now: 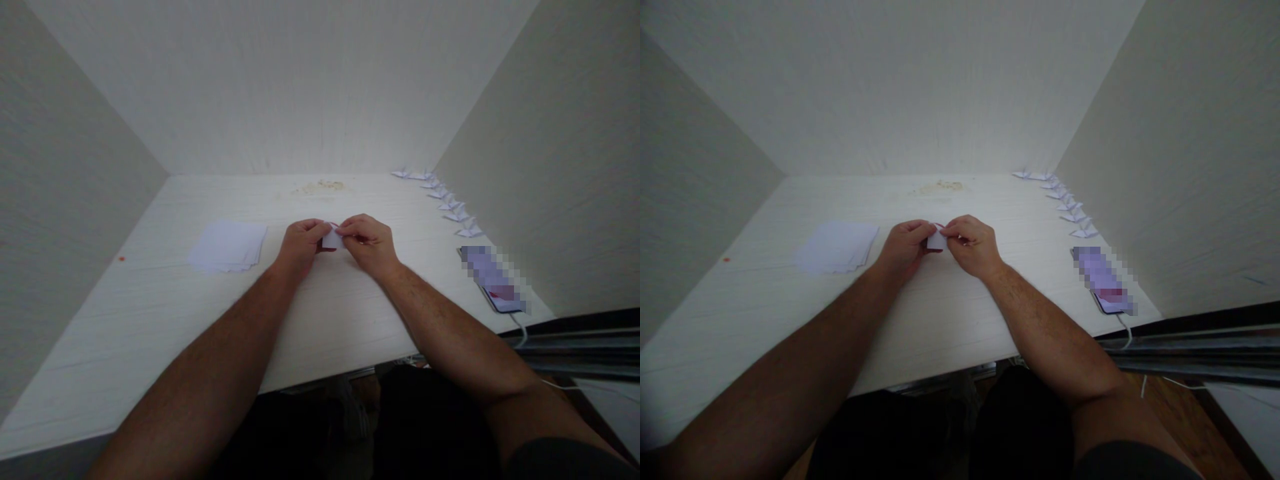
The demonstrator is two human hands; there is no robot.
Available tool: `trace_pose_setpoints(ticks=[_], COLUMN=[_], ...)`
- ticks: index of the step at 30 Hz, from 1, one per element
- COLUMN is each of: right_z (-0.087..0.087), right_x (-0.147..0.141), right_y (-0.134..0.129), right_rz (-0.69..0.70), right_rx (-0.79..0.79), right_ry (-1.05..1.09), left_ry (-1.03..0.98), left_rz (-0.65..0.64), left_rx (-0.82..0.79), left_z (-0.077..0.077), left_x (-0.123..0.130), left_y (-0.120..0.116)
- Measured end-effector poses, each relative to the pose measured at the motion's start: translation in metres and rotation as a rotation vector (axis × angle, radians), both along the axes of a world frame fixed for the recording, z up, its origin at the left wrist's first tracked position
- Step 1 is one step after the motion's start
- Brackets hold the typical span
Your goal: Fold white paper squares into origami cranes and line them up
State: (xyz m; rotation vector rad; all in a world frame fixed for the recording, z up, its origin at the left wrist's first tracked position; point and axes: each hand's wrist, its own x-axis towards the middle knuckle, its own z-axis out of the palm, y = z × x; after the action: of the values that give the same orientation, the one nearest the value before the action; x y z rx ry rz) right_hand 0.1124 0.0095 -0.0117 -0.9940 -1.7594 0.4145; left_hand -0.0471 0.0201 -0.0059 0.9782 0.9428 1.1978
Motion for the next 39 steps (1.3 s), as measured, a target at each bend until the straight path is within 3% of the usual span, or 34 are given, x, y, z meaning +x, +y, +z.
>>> trace_pose_setpoints(ticks=[10, 13, 18, 21, 28, 39], right_z=[0.002, 0.003, 0.006, 0.004, 0.004, 0.005], right_x=[0.000, 0.000, -0.001, -0.002, -0.003, -0.004], right_y=[0.000, -0.002, 0.002, 0.005, 0.004, 0.002], right_rz=[0.005, 0.024, -0.025, -0.029, -0.085, -0.091], right_rx=[0.054, -0.061, -0.401, -0.477, -0.400, -0.402], right_ry=[-0.069, 0.037, 0.367, 0.367, 0.260, 0.226], left_ry=[-0.027, -0.017, 0.032, 0.070, 0.075, 0.077], left_rz=[0.024, 0.061, 0.065, 0.073, 0.083, 0.079], left_rx=[0.018, 0.030, 0.121, 0.165, 0.165, 0.149], left_z=[-0.002, -0.002, -0.005, -0.006, -0.010, -0.011], left_x=[0.000, 0.000, 0.000, 0.001, 0.001, 0.001], left_y=[0.000, 0.000, 0.000, 0.000, 0.002, 0.002])
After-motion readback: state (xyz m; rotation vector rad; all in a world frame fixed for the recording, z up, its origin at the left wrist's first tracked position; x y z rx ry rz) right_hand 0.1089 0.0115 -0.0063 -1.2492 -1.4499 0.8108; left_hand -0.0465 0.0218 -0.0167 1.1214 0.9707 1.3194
